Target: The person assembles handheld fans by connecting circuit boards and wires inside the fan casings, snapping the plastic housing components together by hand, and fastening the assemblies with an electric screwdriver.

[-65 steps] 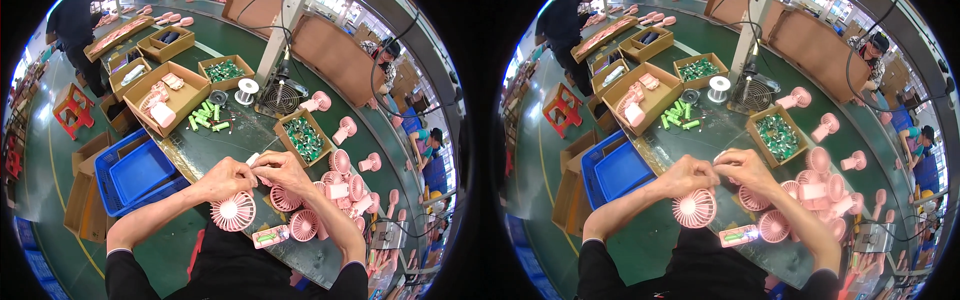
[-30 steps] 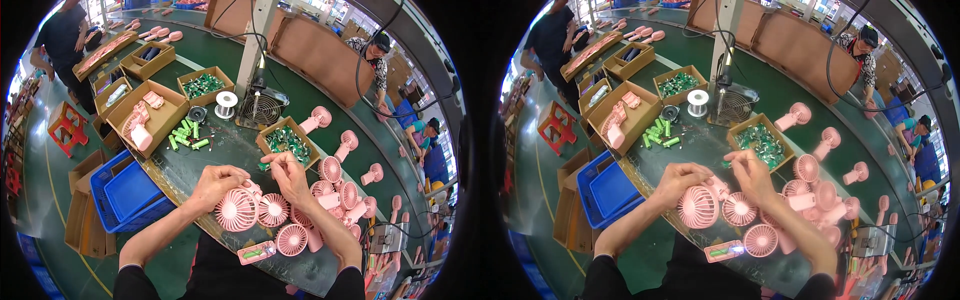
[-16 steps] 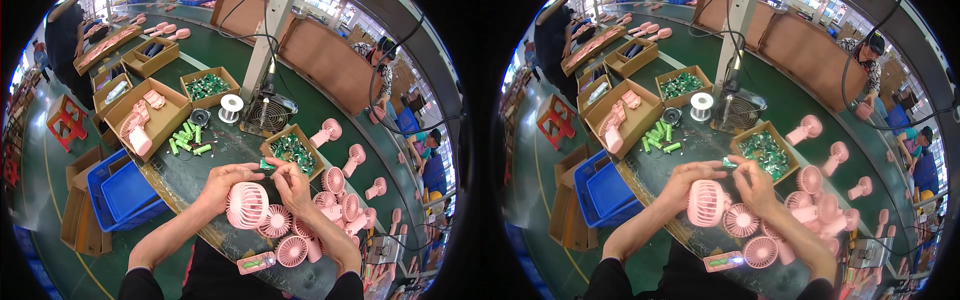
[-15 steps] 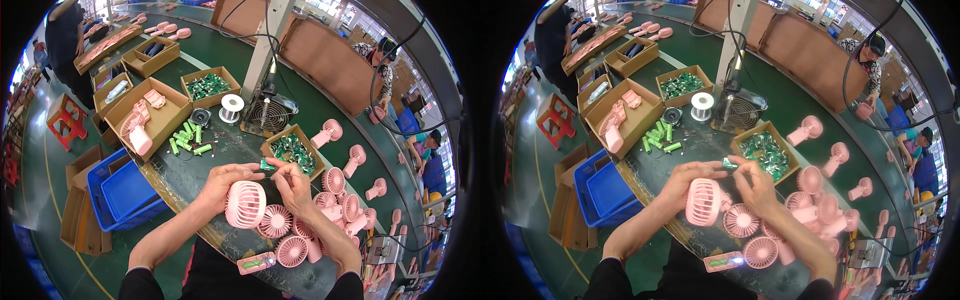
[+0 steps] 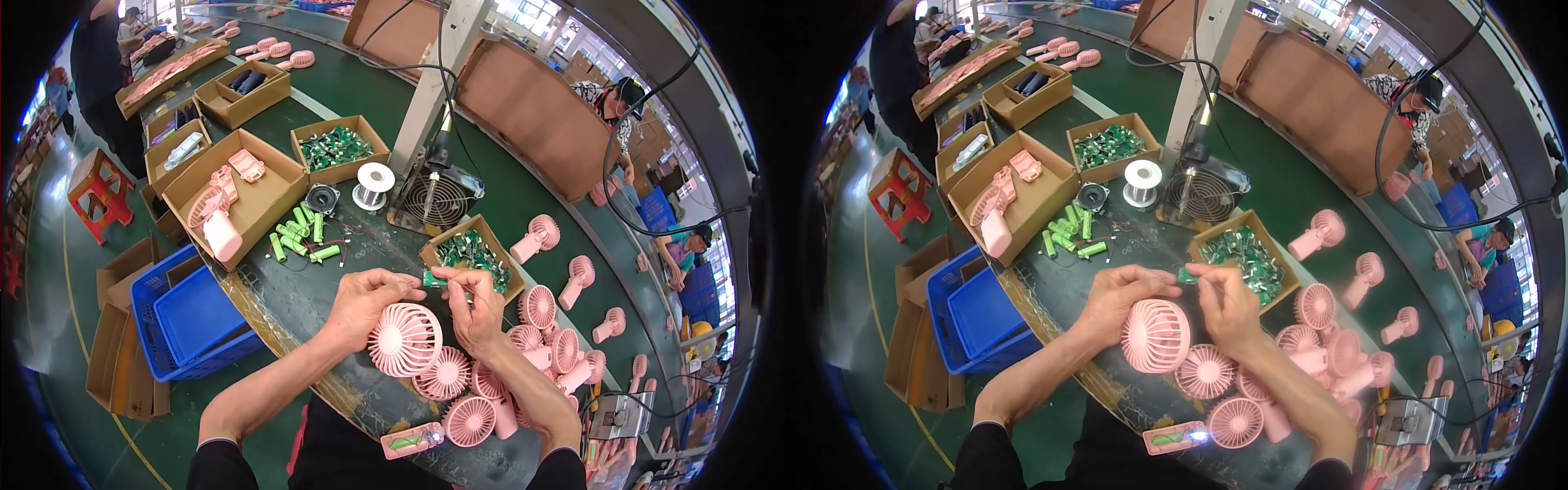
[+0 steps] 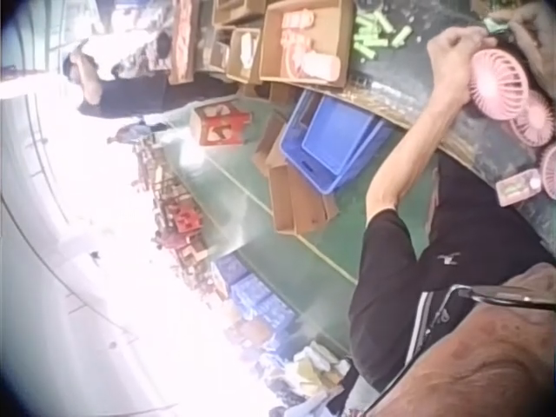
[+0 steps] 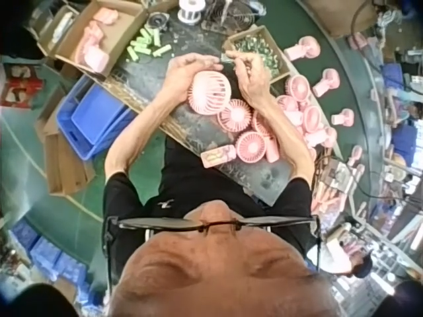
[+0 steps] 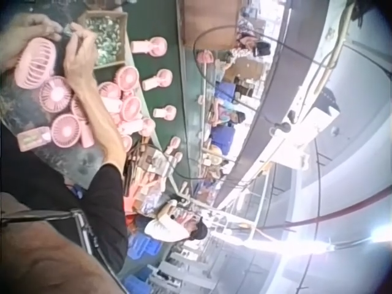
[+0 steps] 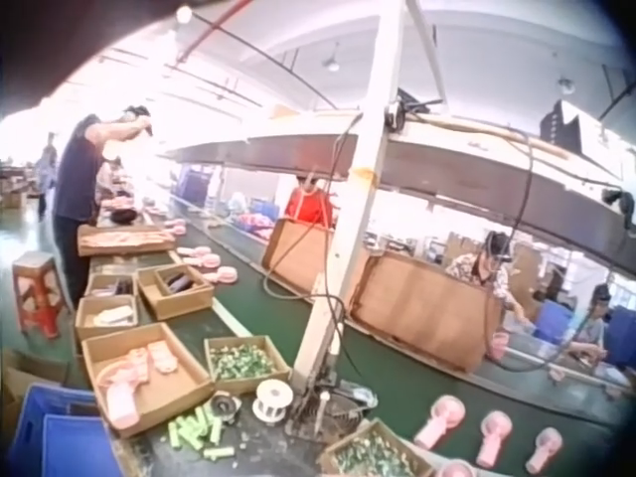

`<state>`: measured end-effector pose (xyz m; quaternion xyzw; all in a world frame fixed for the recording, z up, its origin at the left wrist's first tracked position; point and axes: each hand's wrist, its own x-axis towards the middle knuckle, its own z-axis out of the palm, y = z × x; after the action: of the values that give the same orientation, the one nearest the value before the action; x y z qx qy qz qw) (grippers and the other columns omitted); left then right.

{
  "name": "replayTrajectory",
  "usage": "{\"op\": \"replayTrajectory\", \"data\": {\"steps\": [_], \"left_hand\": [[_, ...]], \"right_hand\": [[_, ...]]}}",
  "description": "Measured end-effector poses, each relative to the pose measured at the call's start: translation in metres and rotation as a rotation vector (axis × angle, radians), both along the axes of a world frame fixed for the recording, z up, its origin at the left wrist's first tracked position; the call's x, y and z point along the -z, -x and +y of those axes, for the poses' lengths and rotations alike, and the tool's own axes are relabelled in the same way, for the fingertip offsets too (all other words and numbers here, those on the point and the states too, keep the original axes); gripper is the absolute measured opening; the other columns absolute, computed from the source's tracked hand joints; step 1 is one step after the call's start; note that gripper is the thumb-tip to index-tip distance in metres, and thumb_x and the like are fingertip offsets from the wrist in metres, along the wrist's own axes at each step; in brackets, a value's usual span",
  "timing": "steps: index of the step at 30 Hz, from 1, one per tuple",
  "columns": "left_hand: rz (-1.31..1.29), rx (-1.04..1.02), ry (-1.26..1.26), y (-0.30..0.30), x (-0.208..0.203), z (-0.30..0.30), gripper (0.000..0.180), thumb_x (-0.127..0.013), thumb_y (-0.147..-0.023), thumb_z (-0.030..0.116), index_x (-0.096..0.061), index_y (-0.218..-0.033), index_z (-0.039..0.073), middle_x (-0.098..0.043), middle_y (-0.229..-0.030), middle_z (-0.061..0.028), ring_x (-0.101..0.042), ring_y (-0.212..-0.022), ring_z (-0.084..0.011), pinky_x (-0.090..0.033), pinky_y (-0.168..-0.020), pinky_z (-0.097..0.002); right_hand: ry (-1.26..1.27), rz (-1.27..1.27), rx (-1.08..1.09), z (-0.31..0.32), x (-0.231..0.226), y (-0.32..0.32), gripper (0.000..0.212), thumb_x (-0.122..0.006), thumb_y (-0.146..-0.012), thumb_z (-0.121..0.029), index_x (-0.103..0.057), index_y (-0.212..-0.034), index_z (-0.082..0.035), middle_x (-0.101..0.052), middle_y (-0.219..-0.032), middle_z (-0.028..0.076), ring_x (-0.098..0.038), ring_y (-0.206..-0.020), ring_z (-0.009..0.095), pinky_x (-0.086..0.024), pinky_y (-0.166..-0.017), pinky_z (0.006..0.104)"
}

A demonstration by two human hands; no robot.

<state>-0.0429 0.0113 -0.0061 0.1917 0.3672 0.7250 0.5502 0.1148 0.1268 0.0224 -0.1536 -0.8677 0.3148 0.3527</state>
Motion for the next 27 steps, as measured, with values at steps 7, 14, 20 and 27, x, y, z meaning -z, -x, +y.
{"op": "replayTrajectory", "data": {"steps": [7, 14, 20, 27], "left_hand": [[0.112, 0.018, 0.068, -0.002, -0.01, 0.011, 0.011, -0.058, -0.094, 0.004, -0.06, -0.094, -0.007, -0.067, -0.105, -0.0183, -0.069, -0.097, -0.0252, -0.06, -0.078, -0.0339], [0.105, -0.017, 0.09, -0.003, -0.005, 0.025, 0.01, -0.056, -0.094, 0.005, -0.057, -0.091, -0.004, -0.069, -0.098, -0.0174, -0.07, -0.087, -0.0217, -0.06, -0.075, -0.0323], [0.059, -0.039, 0.089, -0.001, -0.009, 0.028, 0.01, -0.054, -0.094, 0.005, -0.057, -0.091, -0.004, -0.069, -0.096, -0.017, -0.07, -0.083, -0.0194, -0.059, -0.072, -0.0305], [0.039, -0.065, 0.075, -0.003, -0.009, 0.034, 0.008, -0.056, -0.092, 0.003, -0.057, -0.091, -0.004, -0.07, -0.093, -0.0173, -0.07, -0.08, -0.0189, -0.059, -0.071, -0.0305]], "right_hand": [[-0.061, 0.01, 0.016, 0.009, 0.002, 0.003, 0.014, -0.056, -0.092, 0.003, -0.046, -0.101, 0.001, -0.069, -0.105, 0.018, -0.071, -0.081, 0.024, -0.057, -0.066, 0.0308], [-0.1, 0.021, 0.008, 0.016, -0.001, 0.009, 0.015, -0.059, -0.09, 0.003, -0.047, -0.099, 0.001, -0.069, -0.104, 0.018, -0.071, -0.083, 0.027, -0.057, -0.068, 0.0317], [-0.15, 0.016, -0.01, 0.019, -0.002, 0.012, 0.016, -0.06, -0.089, 0.003, -0.048, -0.099, 0.002, -0.069, -0.104, 0.018, -0.07, -0.085, 0.028, -0.057, -0.071, 0.0322], [-0.27, 0.076, -0.091, 0.027, -0.002, 0.016, 0.013, -0.06, -0.091, 0.002, -0.05, -0.098, 0.001, -0.068, -0.105, 0.019, -0.07, -0.09, 0.027, -0.056, -0.075, 0.0326]]}}
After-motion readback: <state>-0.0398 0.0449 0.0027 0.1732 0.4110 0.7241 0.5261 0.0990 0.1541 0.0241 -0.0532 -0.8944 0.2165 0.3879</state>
